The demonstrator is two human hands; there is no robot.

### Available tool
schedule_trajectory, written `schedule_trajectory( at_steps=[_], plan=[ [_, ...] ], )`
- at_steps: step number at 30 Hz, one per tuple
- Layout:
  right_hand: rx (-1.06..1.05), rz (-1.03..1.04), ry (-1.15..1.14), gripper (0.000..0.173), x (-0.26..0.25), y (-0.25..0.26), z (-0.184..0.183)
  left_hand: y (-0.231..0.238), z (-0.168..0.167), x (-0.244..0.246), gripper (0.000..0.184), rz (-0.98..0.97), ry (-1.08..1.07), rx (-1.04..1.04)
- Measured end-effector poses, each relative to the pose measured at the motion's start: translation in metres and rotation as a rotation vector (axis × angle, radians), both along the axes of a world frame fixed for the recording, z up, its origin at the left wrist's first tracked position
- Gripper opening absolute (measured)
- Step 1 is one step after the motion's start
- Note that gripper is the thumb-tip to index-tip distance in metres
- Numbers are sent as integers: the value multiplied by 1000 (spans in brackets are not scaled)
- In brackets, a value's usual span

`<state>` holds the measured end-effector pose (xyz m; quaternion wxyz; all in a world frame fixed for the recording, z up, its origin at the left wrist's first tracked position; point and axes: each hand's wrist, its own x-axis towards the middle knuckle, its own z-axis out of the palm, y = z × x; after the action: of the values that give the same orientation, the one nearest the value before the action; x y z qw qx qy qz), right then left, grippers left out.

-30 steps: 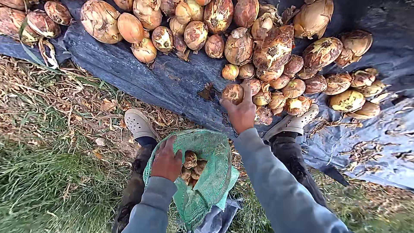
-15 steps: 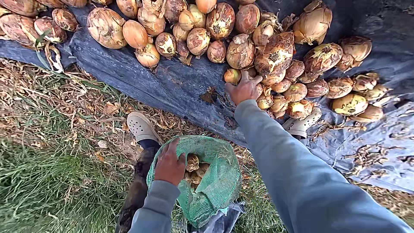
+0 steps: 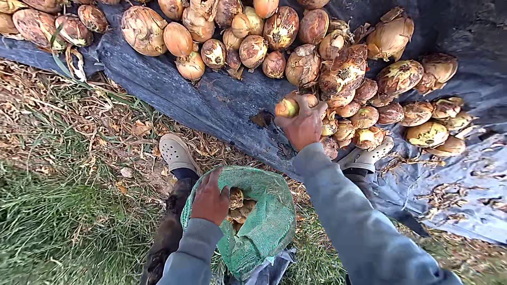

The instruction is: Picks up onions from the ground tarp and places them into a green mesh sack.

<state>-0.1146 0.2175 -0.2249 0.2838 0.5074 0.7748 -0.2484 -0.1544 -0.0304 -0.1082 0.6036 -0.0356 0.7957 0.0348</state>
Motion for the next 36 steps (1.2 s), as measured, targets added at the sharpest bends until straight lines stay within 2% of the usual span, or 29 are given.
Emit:
schedule_trajectory(
  at_steps=[1,3,5,6,7,8,10,11,13,14,17,19,21,23,25,27,28,29,30,33,35,36],
  plan=[
    [-13,46,119,77,18,-22,27,0,0,1,54,1,1,4],
    [-247,201,220,74,66,-69,78,2,-1,1,53,11,5,14],
    [-707,419,56,67,105,-90,102,4,-1,1,54,15,3,13],
    [-811,478,6,58,117,-86,99,4,-2,1,54,9,3,13],
    [-754,479,8,48,126,-75,90,5,-2,1,54,-1,4,16],
    [-573,450,54,41,131,-59,76,5,-3,2,55,-11,4,17],
    [-175,423,105,43,122,-16,36,5,-3,7,55,-31,3,10],
    [-55,439,77,50,111,7,14,5,-4,9,54,-35,4,9],
    [25,548,-46,57,89,43,-26,7,-4,12,53,-37,5,4],
    [20,649,-114,56,79,55,-41,7,-5,12,53,-41,5,-1],
    [-28,856,-209,49,59,71,-61,8,-4,13,53,-60,0,-11],
    [-25,774,-197,46,54,72,-52,9,-5,15,53,-69,0,-6],
    [12,522,-77,60,56,60,-24,11,-6,14,53,-71,0,-9],
    [-34,230,146,69,68,29,18,12,-6,13,54,-73,0,-8],
    [-320,105,319,66,96,-17,67,12,-5,14,54,-64,5,7],
    [-651,222,229,53,127,-47,88,12,-5,13,54,-67,11,19],
    [-635,295,173,45,141,-50,85,11,-5,13,53,-70,15,21],
    [-513,288,118,44,155,-45,75,11,-5,12,53,-73,13,20],
    [-367,195,37,51,165,-31,60,10,-5,13,53,-76,11,17],
    [-48,-222,-236,92,175,20,-5,12,-6,14,55,-94,-4,1],
    [38,-362,-339,109,167,33,-38,14,-5,15,55,-97,-11,-16],
    [57,-391,-360,111,162,34,-49,14,-4,15,54,-95,-11,-22]
  ],
)
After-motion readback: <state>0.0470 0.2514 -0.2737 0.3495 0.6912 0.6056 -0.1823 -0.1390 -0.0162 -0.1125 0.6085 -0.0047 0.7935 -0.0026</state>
